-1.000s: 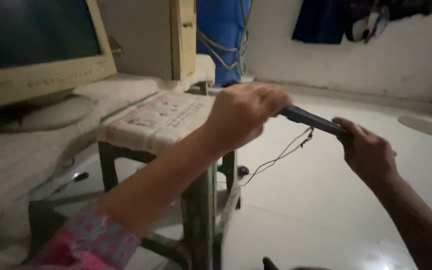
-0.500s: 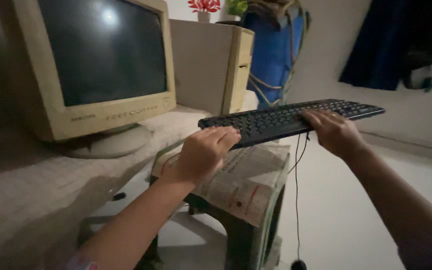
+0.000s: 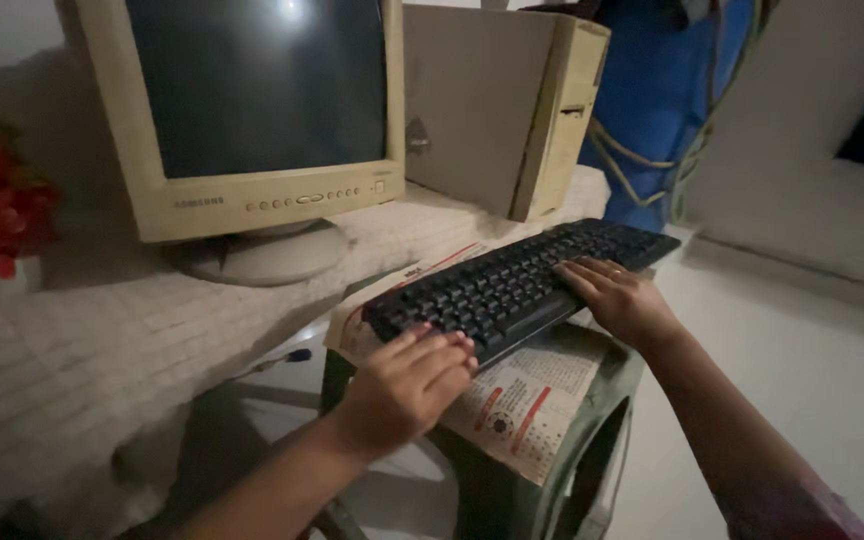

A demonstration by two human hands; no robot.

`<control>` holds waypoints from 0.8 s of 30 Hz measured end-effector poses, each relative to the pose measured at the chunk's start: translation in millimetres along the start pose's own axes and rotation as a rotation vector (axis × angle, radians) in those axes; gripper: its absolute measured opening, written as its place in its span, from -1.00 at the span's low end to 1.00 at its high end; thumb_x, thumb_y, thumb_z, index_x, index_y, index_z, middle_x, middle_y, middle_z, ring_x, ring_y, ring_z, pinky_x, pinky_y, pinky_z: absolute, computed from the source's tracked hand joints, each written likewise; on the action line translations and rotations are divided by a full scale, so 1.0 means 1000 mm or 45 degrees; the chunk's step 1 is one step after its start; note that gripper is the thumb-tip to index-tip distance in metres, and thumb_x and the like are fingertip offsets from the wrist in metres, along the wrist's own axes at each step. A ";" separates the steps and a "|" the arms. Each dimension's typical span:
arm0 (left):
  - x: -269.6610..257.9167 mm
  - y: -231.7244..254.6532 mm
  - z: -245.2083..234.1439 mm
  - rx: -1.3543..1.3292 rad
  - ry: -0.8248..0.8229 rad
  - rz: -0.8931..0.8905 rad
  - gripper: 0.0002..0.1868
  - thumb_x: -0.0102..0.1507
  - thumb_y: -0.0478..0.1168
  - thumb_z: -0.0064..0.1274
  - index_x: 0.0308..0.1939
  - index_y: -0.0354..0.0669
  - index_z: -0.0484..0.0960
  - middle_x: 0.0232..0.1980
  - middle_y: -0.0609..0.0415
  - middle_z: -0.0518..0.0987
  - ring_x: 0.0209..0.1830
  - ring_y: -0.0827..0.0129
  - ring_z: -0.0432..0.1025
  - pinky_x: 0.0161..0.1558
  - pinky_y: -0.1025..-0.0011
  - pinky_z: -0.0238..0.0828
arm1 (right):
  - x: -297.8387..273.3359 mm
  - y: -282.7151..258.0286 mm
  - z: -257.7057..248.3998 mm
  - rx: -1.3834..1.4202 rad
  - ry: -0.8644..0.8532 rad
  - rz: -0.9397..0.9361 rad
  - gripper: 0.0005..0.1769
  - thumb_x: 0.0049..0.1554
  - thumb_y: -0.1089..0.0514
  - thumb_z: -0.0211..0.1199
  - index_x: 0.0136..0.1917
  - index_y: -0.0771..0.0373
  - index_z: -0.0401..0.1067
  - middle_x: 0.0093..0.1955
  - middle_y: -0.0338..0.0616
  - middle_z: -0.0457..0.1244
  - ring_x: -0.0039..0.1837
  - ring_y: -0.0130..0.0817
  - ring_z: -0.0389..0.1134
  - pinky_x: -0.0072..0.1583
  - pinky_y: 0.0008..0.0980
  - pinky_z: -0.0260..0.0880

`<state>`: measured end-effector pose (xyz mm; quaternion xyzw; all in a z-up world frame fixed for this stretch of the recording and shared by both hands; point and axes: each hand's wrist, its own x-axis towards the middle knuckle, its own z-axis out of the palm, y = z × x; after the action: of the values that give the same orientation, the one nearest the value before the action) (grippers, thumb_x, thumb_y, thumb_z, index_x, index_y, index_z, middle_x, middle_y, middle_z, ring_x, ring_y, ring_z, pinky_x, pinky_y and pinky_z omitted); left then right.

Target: The person wipes a computer keyboard and mouse with a cloth, then wipes the floor. The person also repeatedly picks up and places down a book from a chair to a nearby table.

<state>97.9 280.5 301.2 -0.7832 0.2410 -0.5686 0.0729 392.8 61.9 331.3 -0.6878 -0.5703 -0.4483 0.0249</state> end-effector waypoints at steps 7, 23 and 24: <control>0.006 0.032 -0.030 -0.034 -0.118 -0.038 -0.92 0.30 -0.28 0.15 -0.27 -0.19 0.61 -0.08 -0.01 0.71 0.04 0.20 0.64 0.09 0.13 0.56 | 0.013 -0.013 0.003 0.096 -0.051 -0.123 -0.34 0.02 0.15 0.24 0.42 0.16 0.34 0.38 -0.11 0.30 0.39 -0.14 0.34 0.26 -0.24 0.43; 0.007 0.046 -0.028 -0.176 -0.121 -0.300 -0.96 0.22 -0.34 0.16 -0.26 -0.21 0.70 -0.08 0.01 0.72 0.03 0.19 0.64 0.13 0.18 0.55 | -0.018 0.006 0.053 0.225 -0.283 1.122 -0.37 0.10 0.14 0.25 0.45 -0.11 0.39 0.18 0.09 0.40 0.19 0.09 0.44 0.23 0.00 0.46; 0.007 0.046 -0.028 -0.174 -0.114 -0.318 -0.97 0.23 -0.34 0.17 -0.26 -0.19 0.70 -0.08 0.03 0.72 0.04 0.21 0.64 0.13 0.19 0.55 | -0.020 0.010 0.060 0.265 -0.270 1.191 -0.34 0.14 0.14 0.20 0.52 -0.09 0.31 0.22 0.14 0.39 0.21 0.17 0.42 0.23 0.06 0.43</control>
<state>60.0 241.2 299.3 -0.8348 0.1762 -0.5200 -0.0415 437.5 76.0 287.1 -0.9059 -0.2415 -0.2572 0.2342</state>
